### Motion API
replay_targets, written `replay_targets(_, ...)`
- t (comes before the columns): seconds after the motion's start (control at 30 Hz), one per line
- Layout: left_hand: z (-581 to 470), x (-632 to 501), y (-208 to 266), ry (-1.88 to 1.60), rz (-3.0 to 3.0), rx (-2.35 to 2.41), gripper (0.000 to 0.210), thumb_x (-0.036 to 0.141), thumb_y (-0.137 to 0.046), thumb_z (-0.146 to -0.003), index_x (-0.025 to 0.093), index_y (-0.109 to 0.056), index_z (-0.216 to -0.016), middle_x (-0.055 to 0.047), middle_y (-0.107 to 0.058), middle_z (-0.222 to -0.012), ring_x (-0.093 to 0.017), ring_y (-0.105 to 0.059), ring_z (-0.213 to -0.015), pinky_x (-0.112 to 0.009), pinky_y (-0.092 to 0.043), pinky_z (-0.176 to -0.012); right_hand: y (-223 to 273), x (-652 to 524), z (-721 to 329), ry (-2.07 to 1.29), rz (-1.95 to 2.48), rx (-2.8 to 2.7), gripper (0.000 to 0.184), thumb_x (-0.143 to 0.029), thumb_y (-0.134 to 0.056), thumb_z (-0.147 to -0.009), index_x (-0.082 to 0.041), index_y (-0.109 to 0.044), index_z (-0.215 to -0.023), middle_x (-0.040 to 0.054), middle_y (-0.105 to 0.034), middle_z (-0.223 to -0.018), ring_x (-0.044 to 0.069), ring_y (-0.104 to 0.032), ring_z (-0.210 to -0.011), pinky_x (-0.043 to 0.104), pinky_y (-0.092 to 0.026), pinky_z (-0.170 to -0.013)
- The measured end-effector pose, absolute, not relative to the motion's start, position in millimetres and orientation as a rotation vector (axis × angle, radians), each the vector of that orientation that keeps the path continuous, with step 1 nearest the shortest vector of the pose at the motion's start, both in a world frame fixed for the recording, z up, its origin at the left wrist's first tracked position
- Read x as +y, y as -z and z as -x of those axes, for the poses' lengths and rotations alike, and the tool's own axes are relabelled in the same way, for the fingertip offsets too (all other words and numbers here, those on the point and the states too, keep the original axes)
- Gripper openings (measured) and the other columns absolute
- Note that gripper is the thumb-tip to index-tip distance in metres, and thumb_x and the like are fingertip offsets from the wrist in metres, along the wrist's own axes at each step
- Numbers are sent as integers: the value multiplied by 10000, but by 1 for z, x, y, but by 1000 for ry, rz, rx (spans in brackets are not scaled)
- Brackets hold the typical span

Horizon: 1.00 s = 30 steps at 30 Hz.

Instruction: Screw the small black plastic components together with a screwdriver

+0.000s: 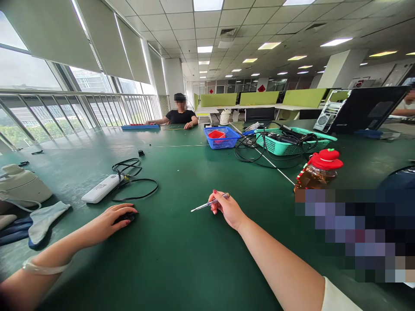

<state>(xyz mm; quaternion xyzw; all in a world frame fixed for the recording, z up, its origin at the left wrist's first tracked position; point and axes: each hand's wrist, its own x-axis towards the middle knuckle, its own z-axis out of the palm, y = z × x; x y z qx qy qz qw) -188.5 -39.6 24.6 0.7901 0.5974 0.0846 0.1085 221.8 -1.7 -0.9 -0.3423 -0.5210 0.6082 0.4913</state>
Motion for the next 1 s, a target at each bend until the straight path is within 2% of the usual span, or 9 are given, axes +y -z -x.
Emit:
replay_targets(0.1,208,-39,-36,-227,-2267,1813,514,651,-520,-799,293,-696,-1123,-68,-599,-1349,-329,-525,-1269,-485,-401,-1090,3,0,-223,-1484,825,-1236,505,-683,-676,-749,-185,-615,-693,-25,-531,-541,125,-486,-519,285,-417,-559)
replay_targets(0.2,212,-40,-50,-355,-2194,1829,580,709,-532,-752,276,-701,-1099,-76,-620,-1321,-338,-555,-1233,-477,-446,-1053,5,1,-224,-1491,821,-1208,502,-681,-685,-746,-186,-621,-691,-27,-531,-534,121,-479,-511,294,-423,-581)
replay_targets(0.33,212,-41,-56,-751,-1948,1842,672,726,-562,-721,239,-634,-1178,-97,-686,-1186,-301,-649,-1075,-424,-543,-931,6,2,-225,-1502,814,-1198,490,-671,-698,-743,-188,-633,-690,-22,-539,-538,119,-484,-516,294,-423,-592)
replay_targets(0.47,216,-43,-47,-1080,-1752,1766,684,693,-681,-616,212,-654,-1101,-101,-707,-1127,-279,-665,-1034,-379,-546,-931,6,2,-226,-1502,803,-1203,471,-653,-705,-749,-190,-644,-690,-18,-537,-544,121,-483,-523,290,-411,-577)
replay_targets(0.63,218,-48,-43,-1078,-1693,1798,585,617,-729,-596,219,-703,-1024,-86,-731,-1028,-282,-685,-957,-384,-578,-856,8,3,-227,-1503,807,-1223,467,-649,-705,-751,-189,-644,-695,-15,-538,-547,125,-491,-529,287,-400,-567)
replay_targets(0.83,219,-49,-44,-996,-1646,1722,653,587,-730,-621,218,-663,-1156,-83,-733,-1040,-285,-679,-997,-362,-586,-828,7,4,-228,-1504,806,-1233,455,-637,-710,-750,-190,-644,-697,-15,-539,-545,125,-478,-520,296,-410,-575)
replay_targets(1.0,226,-50,-41,-922,-1705,1716,727,646,-697,-654,190,-634,-1217,-86,-739,-929,-268,-690,-907,-352,-588,-766,6,2,-228,-1506,806,-1257,447,-628,-709,-756,-191,-643,-695,-16,-534,-548,126,-483,-526,293,-409,-569)
